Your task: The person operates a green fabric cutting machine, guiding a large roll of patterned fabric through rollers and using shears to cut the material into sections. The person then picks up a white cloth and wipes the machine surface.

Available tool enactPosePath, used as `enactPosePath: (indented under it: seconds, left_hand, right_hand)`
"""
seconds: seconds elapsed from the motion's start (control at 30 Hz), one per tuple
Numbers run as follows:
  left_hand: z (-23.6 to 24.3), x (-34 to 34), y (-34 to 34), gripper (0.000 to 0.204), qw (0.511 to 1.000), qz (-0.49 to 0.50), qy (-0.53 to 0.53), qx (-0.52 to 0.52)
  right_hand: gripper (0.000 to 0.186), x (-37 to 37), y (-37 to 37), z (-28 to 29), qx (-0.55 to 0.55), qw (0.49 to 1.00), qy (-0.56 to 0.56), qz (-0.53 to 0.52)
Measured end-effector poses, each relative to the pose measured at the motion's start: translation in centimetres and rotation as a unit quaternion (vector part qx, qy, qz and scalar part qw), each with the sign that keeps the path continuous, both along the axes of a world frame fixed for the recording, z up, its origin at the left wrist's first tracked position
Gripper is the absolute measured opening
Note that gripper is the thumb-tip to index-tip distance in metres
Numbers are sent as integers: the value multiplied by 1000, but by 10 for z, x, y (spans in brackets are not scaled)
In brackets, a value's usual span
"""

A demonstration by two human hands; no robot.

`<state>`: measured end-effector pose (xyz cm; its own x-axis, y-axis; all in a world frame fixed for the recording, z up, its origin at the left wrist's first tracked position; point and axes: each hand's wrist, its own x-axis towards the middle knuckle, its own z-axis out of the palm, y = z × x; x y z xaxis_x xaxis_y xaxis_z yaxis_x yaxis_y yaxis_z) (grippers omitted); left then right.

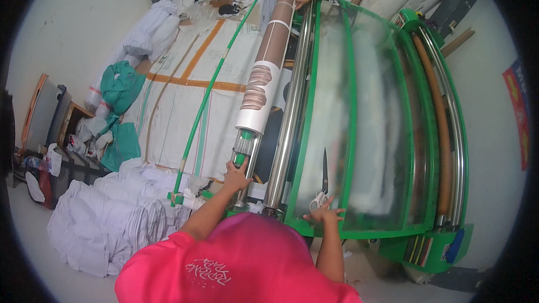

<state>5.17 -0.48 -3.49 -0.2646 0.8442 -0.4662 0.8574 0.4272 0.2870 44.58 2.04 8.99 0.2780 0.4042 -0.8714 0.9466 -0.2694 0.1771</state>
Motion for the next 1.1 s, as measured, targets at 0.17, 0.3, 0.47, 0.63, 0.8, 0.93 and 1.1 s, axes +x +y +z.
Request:
enactPosePath:
  seconds: [0.17,0.3,0.47,0.63,0.8,0.93,1.1]
  left_hand:
    - [10,2,0,114,999,10,-29,38]
    - [-1,3,-6,107,994,7,-5,110]
    - [-11,5,-2,98,984,16,3,177]
    - [-17,6,19,92,973,15,59,225]
    - [-4,6,23,86,977,22,29,208]
    - [13,2,27,71,974,20,10,224]
    - [50,-31,52,50,990,-27,-60,124]
  right_hand:
    - [144,0,7,7,-42,999,-2,23]
    - [136,2,9,-2,-65,996,-4,55]
    - [119,0,9,-3,-89,993,-16,77]
    - [113,0,13,-6,-106,989,-27,96]
    - [126,-1,14,-9,-108,990,-42,75]
    - [140,-7,18,10,-99,994,-28,37]
    - [135,-6,19,5,-91,995,-17,30]
